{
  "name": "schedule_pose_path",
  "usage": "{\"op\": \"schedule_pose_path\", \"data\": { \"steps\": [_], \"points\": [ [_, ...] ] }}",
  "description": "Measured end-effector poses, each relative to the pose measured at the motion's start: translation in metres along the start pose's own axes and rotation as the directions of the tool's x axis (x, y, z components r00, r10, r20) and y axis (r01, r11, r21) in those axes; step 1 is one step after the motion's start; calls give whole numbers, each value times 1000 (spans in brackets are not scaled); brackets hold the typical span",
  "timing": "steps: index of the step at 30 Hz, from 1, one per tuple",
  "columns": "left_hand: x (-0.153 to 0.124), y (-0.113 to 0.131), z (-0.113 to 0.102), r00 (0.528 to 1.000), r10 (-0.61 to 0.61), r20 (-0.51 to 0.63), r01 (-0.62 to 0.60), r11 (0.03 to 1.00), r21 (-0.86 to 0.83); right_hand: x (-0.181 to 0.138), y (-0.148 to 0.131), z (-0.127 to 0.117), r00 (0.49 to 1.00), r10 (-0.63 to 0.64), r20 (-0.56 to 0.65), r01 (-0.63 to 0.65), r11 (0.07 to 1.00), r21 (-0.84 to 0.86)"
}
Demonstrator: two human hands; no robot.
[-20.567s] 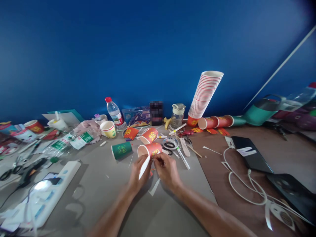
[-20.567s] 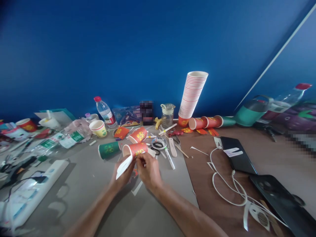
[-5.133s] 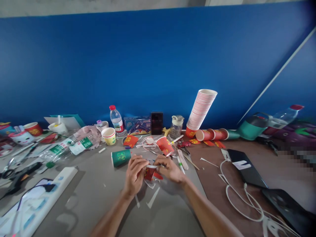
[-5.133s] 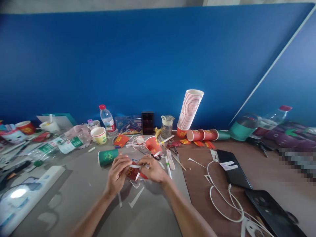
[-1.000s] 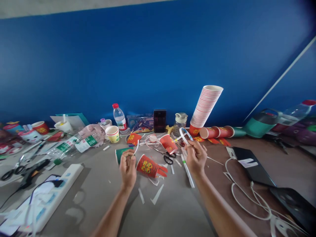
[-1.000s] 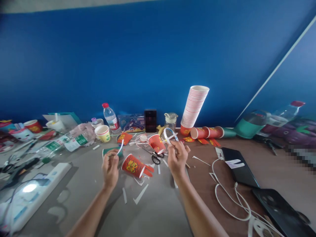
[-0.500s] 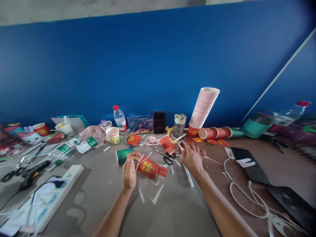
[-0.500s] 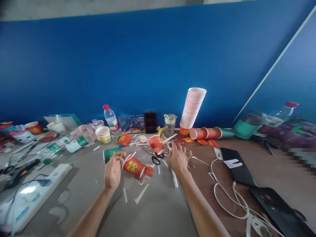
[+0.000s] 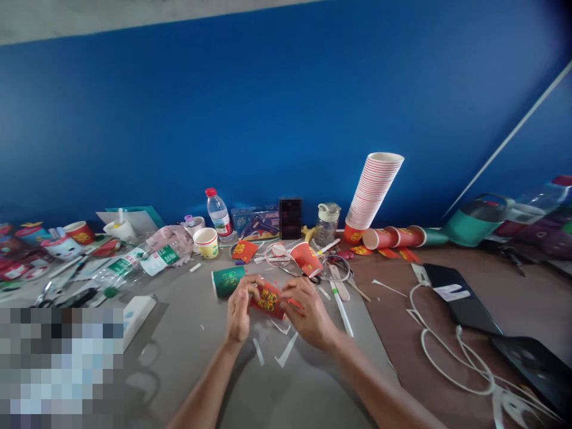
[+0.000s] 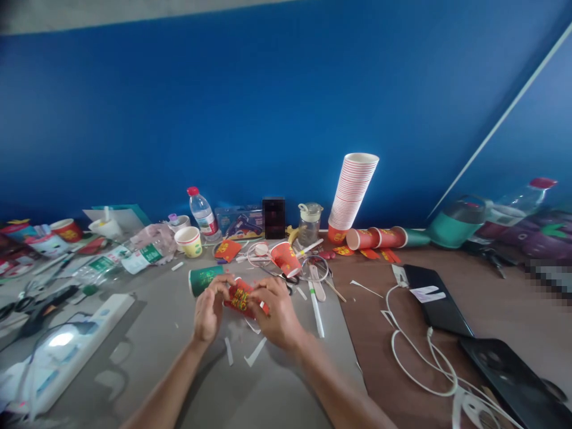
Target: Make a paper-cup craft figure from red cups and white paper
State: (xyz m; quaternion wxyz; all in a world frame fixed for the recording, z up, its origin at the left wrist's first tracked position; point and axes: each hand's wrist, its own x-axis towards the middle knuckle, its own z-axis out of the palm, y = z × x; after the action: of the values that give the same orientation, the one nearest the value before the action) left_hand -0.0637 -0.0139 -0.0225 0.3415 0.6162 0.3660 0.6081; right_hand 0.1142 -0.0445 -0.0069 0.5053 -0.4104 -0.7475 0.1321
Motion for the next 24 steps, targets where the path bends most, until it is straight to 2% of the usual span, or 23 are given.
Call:
{"op": "schedule_pose_path", "data": {
  "steps": [8, 11, 13, 16, 19, 22, 24],
  "points": [
    [-1, 5, -1, 1000, 5, 0, -5, 999, 44, -1, -6, 0, 986, 86, -142, -73, 993, 95],
    [2, 5, -3, 995, -25, -93, 20, 998, -54, -2, -2, -1, 962, 144, -230, -116, 985, 131],
    [6, 3, -6, 982, -61, -179, 55, 998, -39, -5, 4, -2, 944, 201, -262, -159, 972, 172],
    [14, 0, -11, 977, -111, -180, 143, 974, 177, -12, 13, 3, 946, 256, -197, -220, 958, 185],
    [16, 2, -11, 984, -152, -88, 174, 913, 370, -20, 16, 14, 978, 195, -80, -194, 981, 12],
    [13, 5, -8, 981, -191, -22, 181, 880, 439, -25, 13, 25, 986, 163, 35, -155, 972, -175],
    [10, 6, -6, 974, -227, 17, 197, 880, 432, -26, 11, 30, 981, 168, 94, -141, 961, -239]
  ]
}}
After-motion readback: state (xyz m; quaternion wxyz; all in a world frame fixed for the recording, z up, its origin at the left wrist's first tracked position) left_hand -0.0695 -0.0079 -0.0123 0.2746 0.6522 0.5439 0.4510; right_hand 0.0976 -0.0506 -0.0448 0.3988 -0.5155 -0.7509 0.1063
